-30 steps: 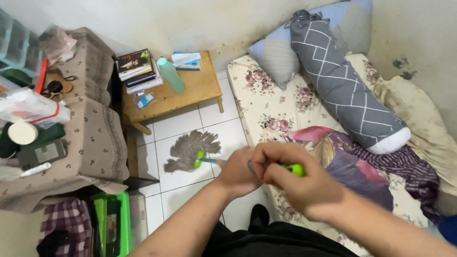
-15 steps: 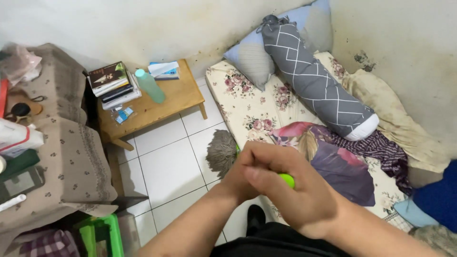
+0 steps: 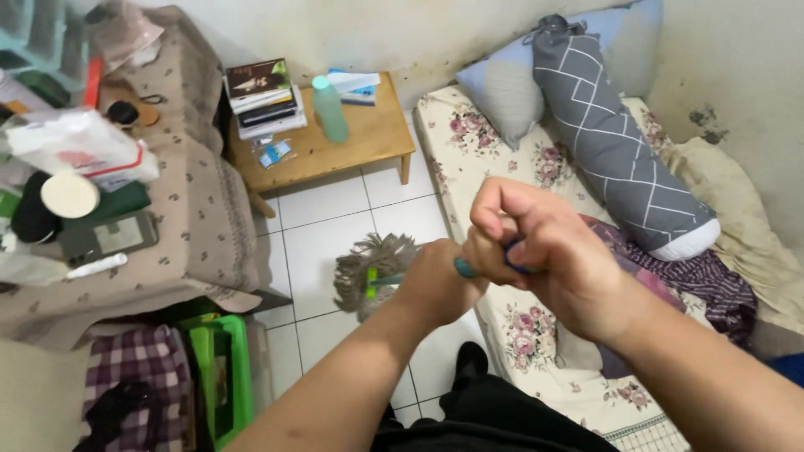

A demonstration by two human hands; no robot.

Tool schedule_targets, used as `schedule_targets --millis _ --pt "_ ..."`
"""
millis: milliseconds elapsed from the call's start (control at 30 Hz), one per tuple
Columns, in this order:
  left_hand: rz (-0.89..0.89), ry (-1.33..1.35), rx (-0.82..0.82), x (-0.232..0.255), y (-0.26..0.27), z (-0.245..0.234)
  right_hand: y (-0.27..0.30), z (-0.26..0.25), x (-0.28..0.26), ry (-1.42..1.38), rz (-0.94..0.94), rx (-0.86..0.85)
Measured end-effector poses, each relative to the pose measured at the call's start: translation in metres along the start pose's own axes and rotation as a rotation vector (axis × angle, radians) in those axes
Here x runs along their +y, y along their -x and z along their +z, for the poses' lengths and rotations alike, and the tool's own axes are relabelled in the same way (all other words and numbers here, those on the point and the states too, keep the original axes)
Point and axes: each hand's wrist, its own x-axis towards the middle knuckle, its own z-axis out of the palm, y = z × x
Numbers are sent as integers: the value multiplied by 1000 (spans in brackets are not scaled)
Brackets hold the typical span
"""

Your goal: The recorder is using a mop to clean the tiled floor of a bedroom.

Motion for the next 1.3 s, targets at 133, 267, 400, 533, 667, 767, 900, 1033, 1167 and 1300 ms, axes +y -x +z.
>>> schedule_targets --millis 133,267,400,533,667,767,900,1033,1167,1300 --pt "-107 99 39 -17 32 -30 -19 39 22 -35 -14 8" --pt "-176 150 -11 -33 61 -51 -18 70 47 8 -79 39" --pt "-291 228 -111 -23 78 -75 -8 100 72 171 -199 169" --pt "-238 126 -109 -44 84 -59 -11 111 79 274 -226 272" --pt "-187 151 -75 -41 93 -58 -7 121 61 468 -144 270" --pt "-167 306 1 -29 97 -60 1 126 48 565 -100 248" --pt "-108 268 -26 -2 78 -52 14 123 17 709 -91 240" --pt "-144 403 -106 16 56 -27 32 114 -12 767 -54 293" --pt "26 774 -198 16 42 14 46 106 -24 730 -92 263" --pt "-323 1417 -525 20 30 53 56 76 -14 729 37 289"
